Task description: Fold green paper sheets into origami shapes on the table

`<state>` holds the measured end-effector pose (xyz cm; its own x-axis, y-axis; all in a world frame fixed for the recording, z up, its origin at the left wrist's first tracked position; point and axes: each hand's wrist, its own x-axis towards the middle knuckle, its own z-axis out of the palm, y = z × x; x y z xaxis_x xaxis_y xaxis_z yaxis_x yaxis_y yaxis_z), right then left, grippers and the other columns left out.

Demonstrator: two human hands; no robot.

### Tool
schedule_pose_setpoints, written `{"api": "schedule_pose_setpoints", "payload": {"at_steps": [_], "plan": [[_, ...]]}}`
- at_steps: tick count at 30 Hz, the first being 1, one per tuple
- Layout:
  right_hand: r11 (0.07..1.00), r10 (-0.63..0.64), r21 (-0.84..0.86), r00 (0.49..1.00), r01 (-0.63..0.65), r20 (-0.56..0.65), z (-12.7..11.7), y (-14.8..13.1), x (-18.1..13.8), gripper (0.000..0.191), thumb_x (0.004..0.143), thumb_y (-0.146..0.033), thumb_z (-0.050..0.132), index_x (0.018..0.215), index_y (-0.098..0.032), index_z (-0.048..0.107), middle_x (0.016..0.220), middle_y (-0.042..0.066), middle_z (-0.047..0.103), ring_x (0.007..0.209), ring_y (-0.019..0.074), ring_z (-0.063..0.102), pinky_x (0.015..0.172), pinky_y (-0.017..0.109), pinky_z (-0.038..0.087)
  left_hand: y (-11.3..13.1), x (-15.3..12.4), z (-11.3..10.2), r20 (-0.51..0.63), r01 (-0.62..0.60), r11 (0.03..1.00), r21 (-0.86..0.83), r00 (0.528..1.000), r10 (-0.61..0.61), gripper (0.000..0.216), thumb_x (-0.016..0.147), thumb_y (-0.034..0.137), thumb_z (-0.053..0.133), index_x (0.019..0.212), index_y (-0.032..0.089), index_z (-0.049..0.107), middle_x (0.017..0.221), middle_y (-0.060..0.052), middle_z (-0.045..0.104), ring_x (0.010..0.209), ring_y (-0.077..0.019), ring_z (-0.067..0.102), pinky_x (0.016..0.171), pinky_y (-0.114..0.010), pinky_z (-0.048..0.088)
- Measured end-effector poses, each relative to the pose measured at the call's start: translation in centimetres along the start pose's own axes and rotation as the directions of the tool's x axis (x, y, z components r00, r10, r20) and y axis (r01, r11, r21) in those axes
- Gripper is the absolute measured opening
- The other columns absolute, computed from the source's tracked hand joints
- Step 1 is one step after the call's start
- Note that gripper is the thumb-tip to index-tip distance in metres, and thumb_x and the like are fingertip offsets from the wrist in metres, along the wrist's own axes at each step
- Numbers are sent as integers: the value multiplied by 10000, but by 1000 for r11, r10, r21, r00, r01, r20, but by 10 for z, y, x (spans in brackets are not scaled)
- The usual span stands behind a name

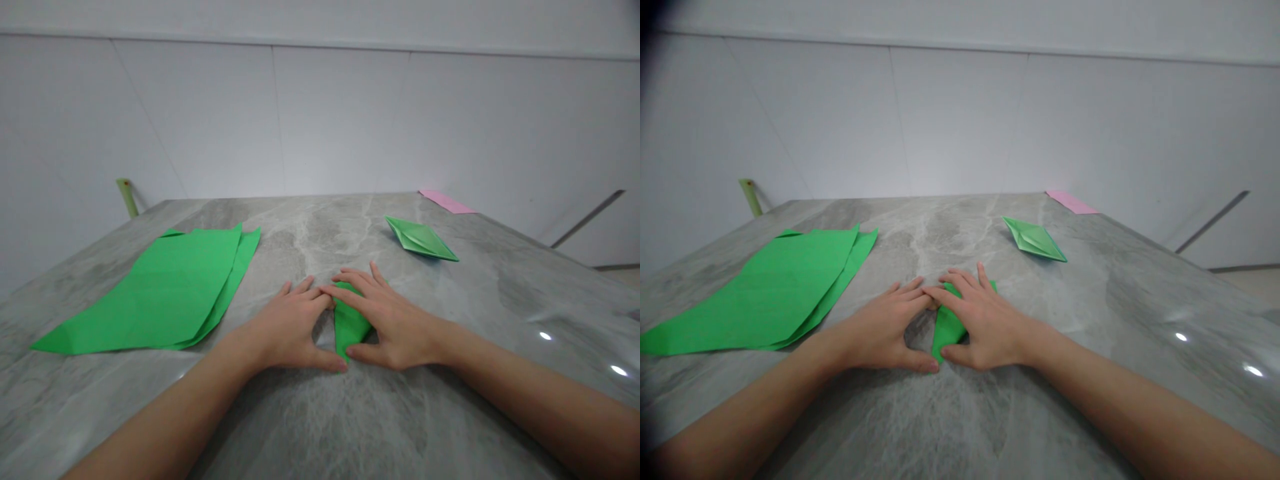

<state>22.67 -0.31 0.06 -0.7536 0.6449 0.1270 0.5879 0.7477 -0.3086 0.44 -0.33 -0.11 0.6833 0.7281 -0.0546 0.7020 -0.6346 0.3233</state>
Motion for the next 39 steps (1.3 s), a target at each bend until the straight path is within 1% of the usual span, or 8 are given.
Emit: {"api": "schedule_pose_setpoints", "payload": {"at_steps": [9,19,24,28,30,32,35,39], "plan": [[1000,25,12,999,-25,30,-3,4,-1,917,697,-364,753,1497,-187,342,1486,224,377,1433,416,248,1106,731,17,-1,-1,0,-15,-21,999,-25,1000,20,910,678,728,684,1409,235,458,1523,-113,420,1443,-454,229,1123,-686,225],[998,64,8,996,-65,57,-7,10,-3,879,703,-343,732,1486,-209,356,1491,207,380,1443,410,231,1105,730,37,-2,-1,1,-12,-33,999,-25,999,33,854,675,737,686,1341,233,507,1520,-108,424,1447,-447,224,1126,-687,216],[997,53,52,998,-55,41,-7,19,-5,853,710,-327,716,1474,-206,357,1452,189,411,1398,381,320,1115,715,58,-2,-2,0,-1,-32,999,-26,999,32,856,676,739,681,1339,222,518,1559,-113,364,1449,-451,216,1122,-692,213],[992,58,114,997,-63,45,-8,25,-4,867,709,-338,719,1480,-209,344,1434,175,431,1346,371,390,1118,705,84,-3,-2,1,-13,-18,999,-36,1000,18,869,662,742,686,1337,219,527,1559,-118,364,1451,-446,214,1122,-690,214],[990,60,126,997,-65,44,-9,26,-4,881,700,-337,726,1481,-195,345,1437,179,433,1336,370,401,1126,677,129,-2,-2,1,-11,-9,999,-38,1000,8,896,656,735,695,1361,215,505,1559,-120,363,1452,-444,214,1125,-691,207],[990,67,124,997,-72,45,-10,25,-4,878,690,-326,729,1473,-183,359,1434,181,440,1328,365,411,1129,657,165,0,-1,0,-7,0,999,-46,1000,0,958,652,718,712,1426,226,436,1556,-120,369,1452,-440,217,1131,-686,198],[989,90,112,994,-96,56,-11,24,-3,884,692,-330,728,1475,-162,353,1447,191,430,1339,359,401,1133,655,163,2,-1,-2,0,-8,998,-55,1000,8,1005,667,702,718,1496,283,331,1564,-93,359,1450,-446,216,1128,-700,181],[988,104,104,992,-111,75,-11,23,-2,888,702,-350,728,1478,-149,346,1469,199,415,1362,360,381,1136,667,133,2,-2,-3,11,-37,997,-60,999,38,909,700,698,702,1476,368,361,1583,-47,330,1448,-464,200,1111,-734,150]]}}
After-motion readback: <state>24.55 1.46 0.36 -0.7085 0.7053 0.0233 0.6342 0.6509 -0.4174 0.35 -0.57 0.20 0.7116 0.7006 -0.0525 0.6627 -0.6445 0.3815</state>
